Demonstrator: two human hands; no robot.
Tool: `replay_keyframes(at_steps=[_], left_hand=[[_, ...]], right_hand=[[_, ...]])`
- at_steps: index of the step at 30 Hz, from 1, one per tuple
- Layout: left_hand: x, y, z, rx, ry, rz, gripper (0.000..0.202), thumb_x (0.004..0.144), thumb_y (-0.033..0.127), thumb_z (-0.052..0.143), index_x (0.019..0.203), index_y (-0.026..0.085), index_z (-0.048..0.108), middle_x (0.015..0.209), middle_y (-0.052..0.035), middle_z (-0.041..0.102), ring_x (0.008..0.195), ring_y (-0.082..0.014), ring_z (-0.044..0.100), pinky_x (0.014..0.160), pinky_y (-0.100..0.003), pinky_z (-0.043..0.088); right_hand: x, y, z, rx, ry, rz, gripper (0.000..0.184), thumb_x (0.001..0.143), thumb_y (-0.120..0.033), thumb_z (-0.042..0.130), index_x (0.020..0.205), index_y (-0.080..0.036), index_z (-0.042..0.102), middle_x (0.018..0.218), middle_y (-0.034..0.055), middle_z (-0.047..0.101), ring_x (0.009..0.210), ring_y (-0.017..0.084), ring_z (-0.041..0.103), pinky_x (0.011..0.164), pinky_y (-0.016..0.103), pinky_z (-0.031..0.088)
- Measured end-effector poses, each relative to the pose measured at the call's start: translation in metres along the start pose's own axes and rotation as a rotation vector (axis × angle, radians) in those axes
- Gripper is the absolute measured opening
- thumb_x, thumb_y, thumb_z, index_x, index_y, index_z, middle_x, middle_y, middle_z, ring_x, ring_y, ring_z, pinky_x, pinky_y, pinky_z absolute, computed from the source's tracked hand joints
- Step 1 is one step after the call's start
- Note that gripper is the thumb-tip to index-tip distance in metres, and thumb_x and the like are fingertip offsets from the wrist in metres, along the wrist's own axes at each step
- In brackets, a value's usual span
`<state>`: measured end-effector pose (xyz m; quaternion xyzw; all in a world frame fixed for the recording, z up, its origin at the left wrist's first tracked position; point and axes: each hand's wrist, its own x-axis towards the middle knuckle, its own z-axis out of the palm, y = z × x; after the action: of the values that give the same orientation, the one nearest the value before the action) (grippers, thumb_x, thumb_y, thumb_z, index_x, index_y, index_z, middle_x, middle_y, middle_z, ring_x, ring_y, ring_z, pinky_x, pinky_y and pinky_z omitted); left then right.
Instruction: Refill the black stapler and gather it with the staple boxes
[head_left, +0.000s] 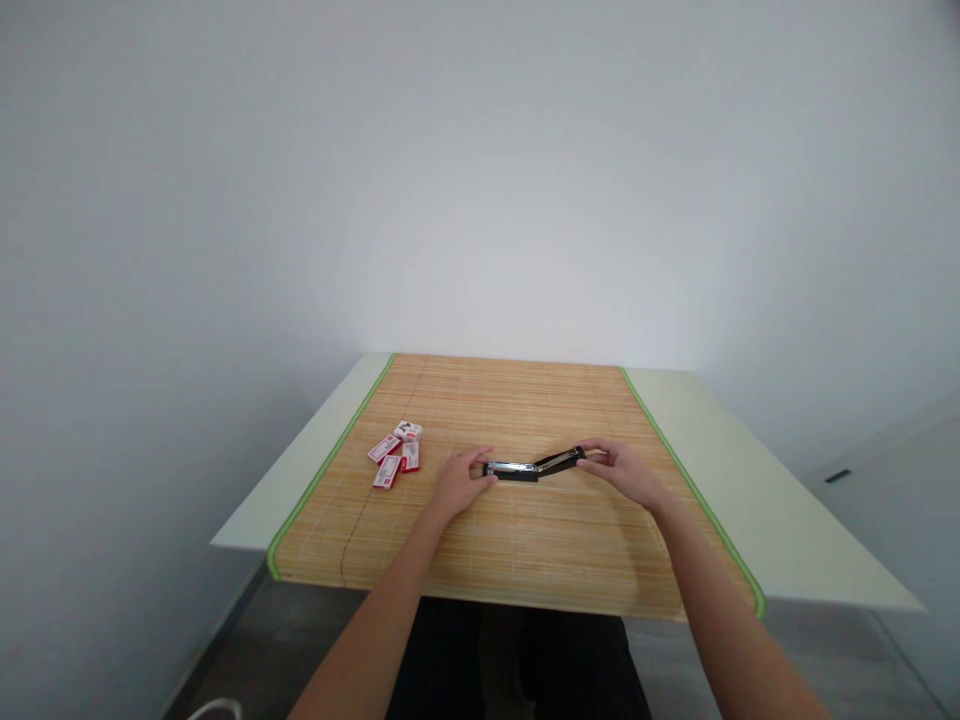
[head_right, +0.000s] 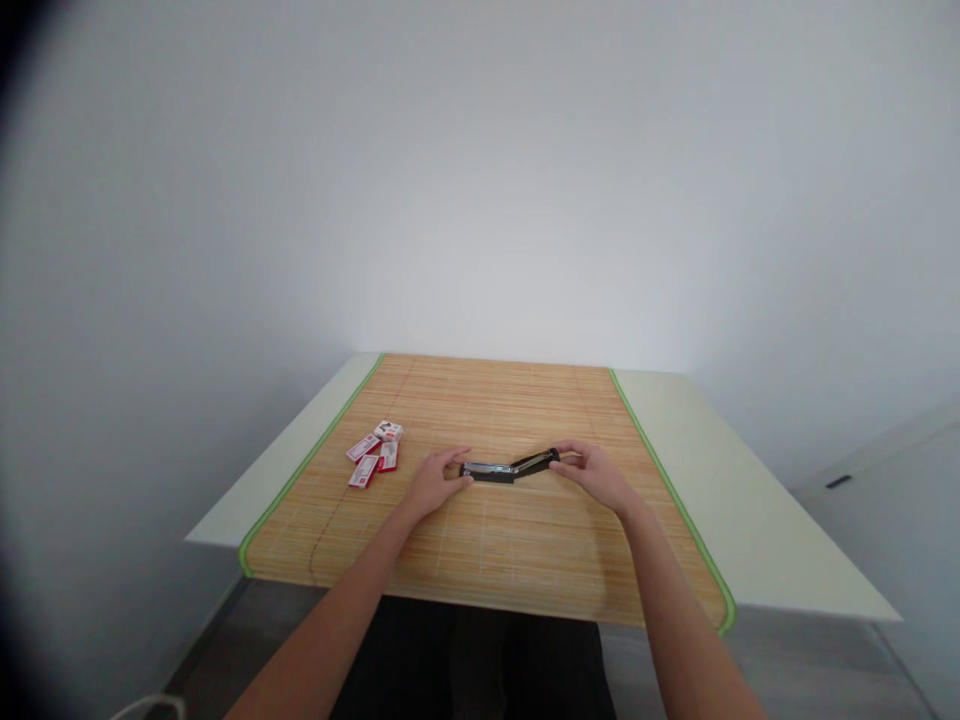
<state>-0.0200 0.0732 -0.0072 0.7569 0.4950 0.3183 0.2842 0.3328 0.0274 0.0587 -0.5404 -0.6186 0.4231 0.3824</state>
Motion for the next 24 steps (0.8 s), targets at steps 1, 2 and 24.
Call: replay_keyframes(at_steps=[1,2,24], left_hand=[[0.000,0.000,0.000,-0.005,0.001,0.000,0.063,0.077,0.028,0.079,0.138,0.032,0.062,0.116,-0.0030,0.074,0.109,-0.0269,0.063,0.102,-0.041,0.045],[0.000,-0.001,0.000,-0.010,0.001,0.002,0.063,0.077,0.028,0.079,0.138,0.031,0.062,0.116,-0.0032,0.074,0.111,-0.0272,0.063,0.103,-0.041,0.044],[-0.041,0.000,-0.044,0.482,0.430,-0.175,0.042,0.094,0.039,0.059,0.135,0.027,0.060,0.137,-0.0114,0.057,0.129,-0.0353,0.047,0.108,-0.053,0.034]], right_hand=[[-0.004,0.007,0.000,0.017,0.018,0.015,0.049,0.076,-0.053,0.080,0.113,-0.022,0.073,0.107,0.0091,0.078,0.096,0.027,0.074,0.087,0.042,0.059],[-0.007,0.015,0.000,0.030,0.038,0.023,0.050,0.076,-0.053,0.080,0.114,-0.023,0.073,0.110,0.0093,0.078,0.097,0.026,0.073,0.087,0.041,0.059],[-0.079,0.067,0.041,-0.138,0.553,-0.057,0.072,0.086,-0.058,0.067,0.149,-0.029,0.047,0.136,0.0111,0.063,0.128,0.031,0.059,0.109,0.055,0.048]])
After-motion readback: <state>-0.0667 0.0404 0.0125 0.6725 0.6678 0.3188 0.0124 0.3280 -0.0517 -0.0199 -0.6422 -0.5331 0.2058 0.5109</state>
